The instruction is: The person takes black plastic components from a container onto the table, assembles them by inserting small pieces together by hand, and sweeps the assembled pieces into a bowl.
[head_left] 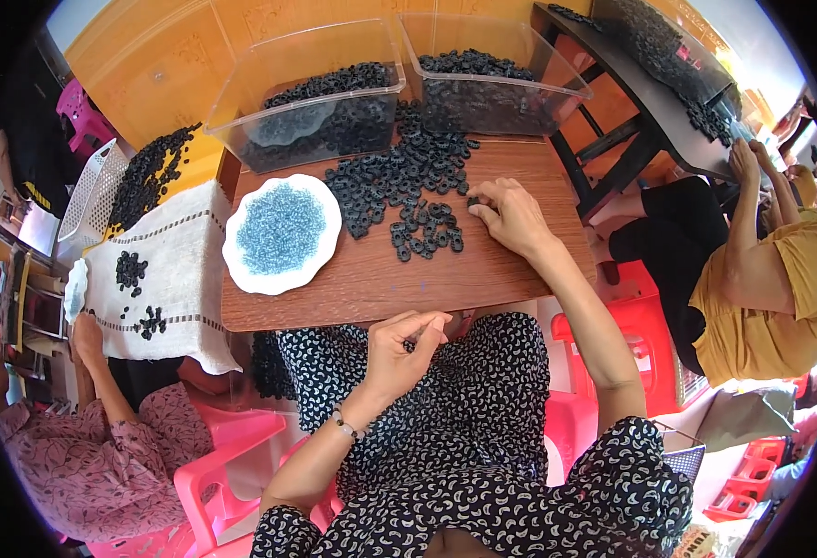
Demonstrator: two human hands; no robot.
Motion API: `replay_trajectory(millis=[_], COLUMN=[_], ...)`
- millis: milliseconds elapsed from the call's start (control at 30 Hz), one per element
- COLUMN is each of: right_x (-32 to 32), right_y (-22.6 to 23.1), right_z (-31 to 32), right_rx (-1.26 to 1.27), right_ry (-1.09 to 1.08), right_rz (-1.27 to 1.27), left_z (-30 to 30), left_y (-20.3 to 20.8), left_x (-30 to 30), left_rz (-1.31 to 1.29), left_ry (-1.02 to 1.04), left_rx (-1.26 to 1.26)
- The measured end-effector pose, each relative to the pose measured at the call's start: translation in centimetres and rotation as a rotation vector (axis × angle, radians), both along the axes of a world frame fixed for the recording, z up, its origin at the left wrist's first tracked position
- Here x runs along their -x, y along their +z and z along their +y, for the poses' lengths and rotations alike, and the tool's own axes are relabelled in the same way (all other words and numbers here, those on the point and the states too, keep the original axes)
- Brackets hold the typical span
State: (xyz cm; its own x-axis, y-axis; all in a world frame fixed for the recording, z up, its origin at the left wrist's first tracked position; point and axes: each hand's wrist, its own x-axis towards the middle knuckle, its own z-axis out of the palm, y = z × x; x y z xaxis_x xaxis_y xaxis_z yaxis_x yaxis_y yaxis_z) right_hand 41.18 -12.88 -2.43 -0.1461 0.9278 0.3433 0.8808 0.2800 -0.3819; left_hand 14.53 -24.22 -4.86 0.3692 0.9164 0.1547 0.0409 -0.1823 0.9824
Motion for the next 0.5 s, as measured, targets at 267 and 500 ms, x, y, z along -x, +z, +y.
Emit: replay_trajectory(millis=[267,500], right_x=[1.1,6.6], right_y=[0.4,3.1], right_z=[-1.8,-8.2], right_rx=[-0.054,-0.303], right_ry=[-0.030,0.336], right_rz=[0.208,0.196], left_z=[0.4,0.5], left_y=[-0.2,-0.2], left_x=[0.1,0.4], left_rz=[-0.061,-0.397], left_ry=[0.046,-0.021], left_rx=[0.023,0.356])
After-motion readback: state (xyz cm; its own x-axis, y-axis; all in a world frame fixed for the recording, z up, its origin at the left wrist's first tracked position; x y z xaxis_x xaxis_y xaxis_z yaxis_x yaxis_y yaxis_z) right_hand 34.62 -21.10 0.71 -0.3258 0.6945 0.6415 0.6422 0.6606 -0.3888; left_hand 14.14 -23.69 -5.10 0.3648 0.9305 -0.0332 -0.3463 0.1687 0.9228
